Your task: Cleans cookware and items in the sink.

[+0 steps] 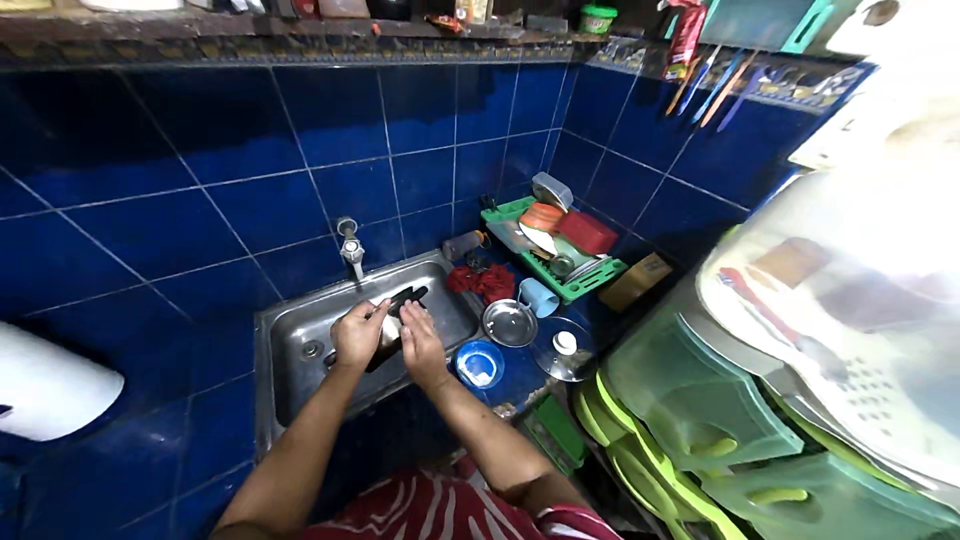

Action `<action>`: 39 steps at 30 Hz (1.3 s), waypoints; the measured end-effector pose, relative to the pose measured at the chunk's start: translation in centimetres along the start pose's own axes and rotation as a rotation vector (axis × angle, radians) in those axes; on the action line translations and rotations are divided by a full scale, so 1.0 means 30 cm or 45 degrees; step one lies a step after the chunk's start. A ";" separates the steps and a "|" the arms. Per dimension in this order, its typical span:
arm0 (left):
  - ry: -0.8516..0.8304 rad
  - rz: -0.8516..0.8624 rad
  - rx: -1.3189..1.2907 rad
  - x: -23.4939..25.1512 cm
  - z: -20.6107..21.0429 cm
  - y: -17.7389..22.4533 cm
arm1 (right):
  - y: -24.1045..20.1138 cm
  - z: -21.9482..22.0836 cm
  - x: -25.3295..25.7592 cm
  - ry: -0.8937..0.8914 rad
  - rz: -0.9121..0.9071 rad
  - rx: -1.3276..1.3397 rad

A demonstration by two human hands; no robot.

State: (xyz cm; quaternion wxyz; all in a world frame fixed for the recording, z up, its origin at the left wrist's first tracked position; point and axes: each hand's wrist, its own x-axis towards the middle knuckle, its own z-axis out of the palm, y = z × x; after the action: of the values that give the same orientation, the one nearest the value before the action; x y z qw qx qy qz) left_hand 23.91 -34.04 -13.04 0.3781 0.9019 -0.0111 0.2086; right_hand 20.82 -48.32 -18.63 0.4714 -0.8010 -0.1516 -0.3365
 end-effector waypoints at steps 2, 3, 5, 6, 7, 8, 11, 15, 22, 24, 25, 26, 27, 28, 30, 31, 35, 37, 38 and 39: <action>0.011 0.014 0.032 -0.007 -0.008 -0.002 | 0.012 -0.027 0.016 -0.092 0.185 0.163; 0.039 0.022 0.027 -0.005 -0.005 -0.003 | 0.019 -0.044 0.046 -0.111 0.382 0.307; 0.084 0.029 0.009 -0.004 -0.003 -0.005 | 0.011 -0.050 0.088 -0.080 0.613 0.459; 0.079 0.022 0.011 -0.002 -0.011 -0.002 | -0.006 -0.038 0.085 -0.063 0.559 0.418; 0.064 0.011 0.019 0.008 -0.018 0.001 | -0.028 -0.025 0.073 -0.065 0.424 0.321; 0.055 0.011 0.028 0.020 -0.023 0.003 | -0.043 -0.011 0.057 -0.069 0.258 0.216; 0.067 0.034 0.061 0.017 -0.030 -0.013 | -0.024 -0.006 0.027 -0.115 0.117 0.168; 0.130 0.018 -0.018 -0.001 -0.016 -0.024 | 0.029 -0.025 0.100 -0.091 0.657 0.490; 0.096 -0.031 0.025 0.014 -0.017 -0.017 | -0.011 0.035 -0.003 -0.087 -0.044 0.108; 0.128 0.015 0.012 0.006 -0.016 -0.011 | 0.020 -0.001 0.056 -0.064 0.386 0.401; 0.144 0.026 -0.006 0.000 -0.018 -0.011 | 0.031 -0.010 0.081 -0.043 0.554 0.505; 0.156 0.021 -0.026 -0.003 -0.019 -0.012 | 0.027 -0.011 0.089 -0.034 0.577 0.511; 0.171 0.016 -0.039 0.005 -0.019 -0.013 | 0.007 -0.007 0.087 -0.043 0.473 0.439; 0.170 0.007 -0.048 0.018 -0.017 -0.011 | -0.017 0.005 0.080 -0.058 0.295 0.330; 0.162 -0.009 -0.045 0.023 -0.005 -0.016 | -0.049 0.041 0.049 -0.079 -0.032 0.122; 0.161 -0.012 -0.033 0.018 -0.002 -0.024 | -0.051 0.053 0.042 -0.088 -0.101 0.070; 0.218 0.069 0.026 0.001 0.009 -0.021 | -0.019 0.031 0.137 -0.162 0.329 0.189; 0.226 0.065 0.024 -0.002 0.007 -0.022 | -0.039 0.043 0.148 -0.160 0.370 0.142; 0.239 0.058 0.022 0.006 0.004 -0.018 | -0.065 0.055 0.139 -0.158 0.280 0.076; 0.228 0.035 0.020 0.016 -0.001 -0.013 | -0.093 0.069 0.123 -0.151 0.160 0.010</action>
State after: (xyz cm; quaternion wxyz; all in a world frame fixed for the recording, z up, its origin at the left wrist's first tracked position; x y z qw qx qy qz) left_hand 24.40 -33.67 -13.09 0.3676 0.8823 0.0120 0.2936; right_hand 22.76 -45.41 -14.97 0.4850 -0.8256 -0.1299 -0.2576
